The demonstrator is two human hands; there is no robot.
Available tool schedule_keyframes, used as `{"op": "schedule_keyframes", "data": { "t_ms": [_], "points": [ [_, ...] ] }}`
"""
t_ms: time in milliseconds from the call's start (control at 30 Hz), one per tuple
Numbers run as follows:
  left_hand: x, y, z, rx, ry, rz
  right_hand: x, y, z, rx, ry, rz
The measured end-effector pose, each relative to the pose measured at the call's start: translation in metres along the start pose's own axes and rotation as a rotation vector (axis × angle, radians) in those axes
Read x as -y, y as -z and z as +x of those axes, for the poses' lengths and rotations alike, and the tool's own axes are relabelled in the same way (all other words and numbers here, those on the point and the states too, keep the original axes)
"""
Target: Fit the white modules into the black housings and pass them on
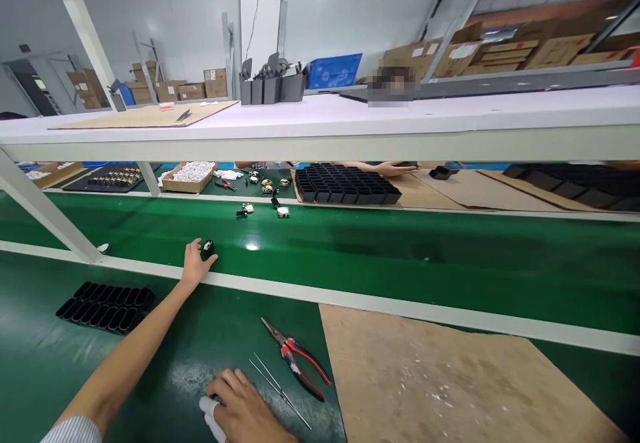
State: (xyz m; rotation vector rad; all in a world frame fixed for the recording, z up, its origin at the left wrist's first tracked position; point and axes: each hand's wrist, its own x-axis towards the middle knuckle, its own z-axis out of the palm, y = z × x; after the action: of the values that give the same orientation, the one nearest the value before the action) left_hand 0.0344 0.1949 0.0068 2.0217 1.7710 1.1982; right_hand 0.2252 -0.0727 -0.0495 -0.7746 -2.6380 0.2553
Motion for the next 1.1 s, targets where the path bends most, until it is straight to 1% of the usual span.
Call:
{"op": "schedule_keyframes", "data": {
  "t_ms": [67, 100, 200, 267, 300, 367, 433, 467, 600, 700, 767, 867, 1000, 1100],
  "points": [
    [-0.011, 0.003, -0.027, 0.008, -0.071, -0.043, 0.003, 0.008, 0.000, -0.002, -0.010, 0.001],
    [-0.017, 0.006, -0.043, 0.038, -0.116, -0.071, 0.006, 0.013, 0.000, -0.001, -0.017, 0.005],
    [-0.035, 0.019, -0.095, 0.200, -0.247, -0.168, 0.013, 0.028, 0.001, -0.001, -0.054, 0.016],
    [-0.043, 0.027, -0.124, 0.308, -0.299, -0.227, 0.018, 0.035, 0.004, 0.002, -0.076, 0.000],
    [-0.045, 0.031, -0.136, 0.352, -0.316, -0.253, 0.020, 0.038, 0.005, 0.004, -0.076, -0.014],
    [-0.045, 0.038, -0.151, 0.420, -0.352, -0.287, 0.023, 0.042, 0.005, -0.005, -0.056, -0.056],
    [-0.041, 0.041, -0.158, 0.461, -0.394, -0.289, 0.023, 0.046, 0.001, -0.037, -0.065, -0.124],
    [-0.038, 0.041, -0.160, 0.470, -0.412, -0.281, 0.023, 0.049, -0.004, -0.062, -0.094, -0.164],
    [-0.032, 0.040, -0.160, 0.478, -0.430, -0.262, 0.017, 0.068, -0.036, -0.145, -0.324, -0.294],
    [-0.032, 0.040, -0.160, 0.488, -0.423, -0.263, 0.011, 0.080, -0.060, -0.118, -0.463, -0.364],
    [-0.032, 0.040, -0.160, 0.499, -0.416, -0.259, 0.008, 0.082, -0.067, -0.087, -0.499, -0.392],
    [-0.031, 0.040, -0.160, 0.518, -0.415, -0.256, -0.001, 0.077, -0.063, -0.070, -0.512, -0.432],
    [-0.030, 0.042, -0.162, 0.516, -0.425, -0.255, -0.016, 0.069, -0.049, -0.089, -0.539, -0.501],
    [-0.029, 0.044, -0.164, 0.531, -0.439, -0.237, -0.024, 0.067, -0.046, -0.095, -0.577, -0.532]
  ]
}}
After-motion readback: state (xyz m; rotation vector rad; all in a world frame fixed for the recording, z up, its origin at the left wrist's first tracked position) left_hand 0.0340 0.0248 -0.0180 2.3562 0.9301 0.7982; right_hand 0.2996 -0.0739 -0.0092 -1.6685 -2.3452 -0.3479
